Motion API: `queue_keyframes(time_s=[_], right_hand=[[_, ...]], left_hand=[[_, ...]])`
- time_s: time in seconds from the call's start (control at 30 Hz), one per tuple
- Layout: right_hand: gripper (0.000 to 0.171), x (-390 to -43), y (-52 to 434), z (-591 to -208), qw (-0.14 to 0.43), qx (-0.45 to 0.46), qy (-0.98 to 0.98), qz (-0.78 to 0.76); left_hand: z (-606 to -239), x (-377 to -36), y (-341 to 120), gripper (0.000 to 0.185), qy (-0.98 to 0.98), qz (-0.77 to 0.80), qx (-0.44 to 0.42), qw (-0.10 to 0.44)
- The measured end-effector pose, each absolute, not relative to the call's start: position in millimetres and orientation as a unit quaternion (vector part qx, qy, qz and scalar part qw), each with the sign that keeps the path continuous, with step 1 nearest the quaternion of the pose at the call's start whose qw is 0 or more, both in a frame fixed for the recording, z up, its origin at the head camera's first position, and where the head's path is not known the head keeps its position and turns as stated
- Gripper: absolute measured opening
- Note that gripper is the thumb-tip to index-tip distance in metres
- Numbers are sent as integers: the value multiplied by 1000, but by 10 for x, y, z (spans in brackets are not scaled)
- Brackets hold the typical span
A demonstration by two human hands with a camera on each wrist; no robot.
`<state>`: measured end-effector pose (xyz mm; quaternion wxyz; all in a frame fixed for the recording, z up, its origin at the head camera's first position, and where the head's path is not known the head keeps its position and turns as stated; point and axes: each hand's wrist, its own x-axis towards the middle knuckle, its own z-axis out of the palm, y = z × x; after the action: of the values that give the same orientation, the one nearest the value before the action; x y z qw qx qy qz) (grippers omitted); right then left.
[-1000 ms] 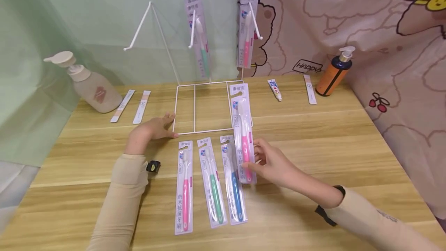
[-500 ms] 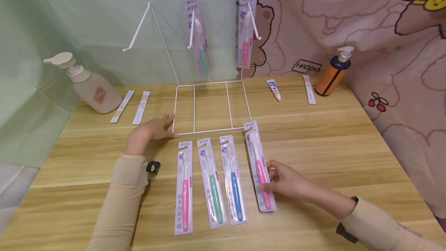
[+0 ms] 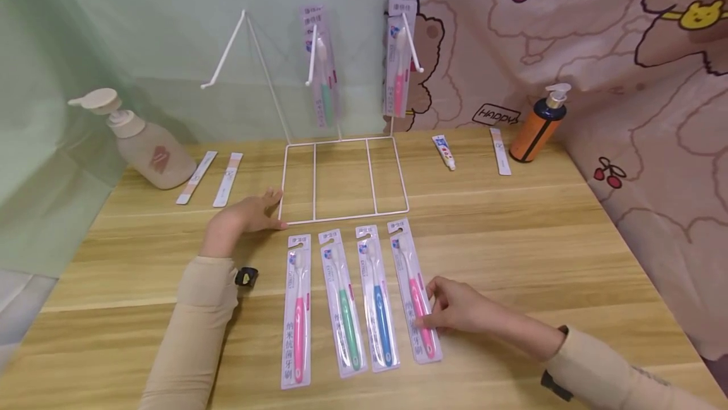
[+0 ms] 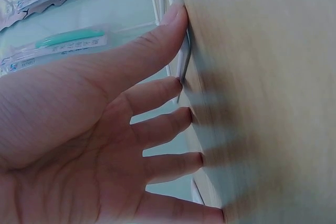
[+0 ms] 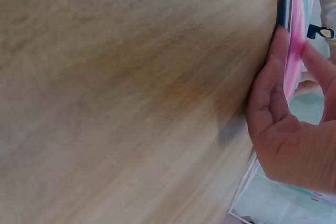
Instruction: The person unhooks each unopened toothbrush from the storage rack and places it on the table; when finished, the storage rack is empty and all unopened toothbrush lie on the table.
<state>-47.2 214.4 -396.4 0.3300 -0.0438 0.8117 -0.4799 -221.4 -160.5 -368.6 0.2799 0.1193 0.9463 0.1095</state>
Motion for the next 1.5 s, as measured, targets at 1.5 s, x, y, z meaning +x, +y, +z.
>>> queue_keyframes(time_s=[1.5], right_hand=[[28, -2321, 1729, -3554, 185, -162, 868, -431]], left_hand=[[-3688, -2219, -1627, 84, 947, 112, 112, 279]])
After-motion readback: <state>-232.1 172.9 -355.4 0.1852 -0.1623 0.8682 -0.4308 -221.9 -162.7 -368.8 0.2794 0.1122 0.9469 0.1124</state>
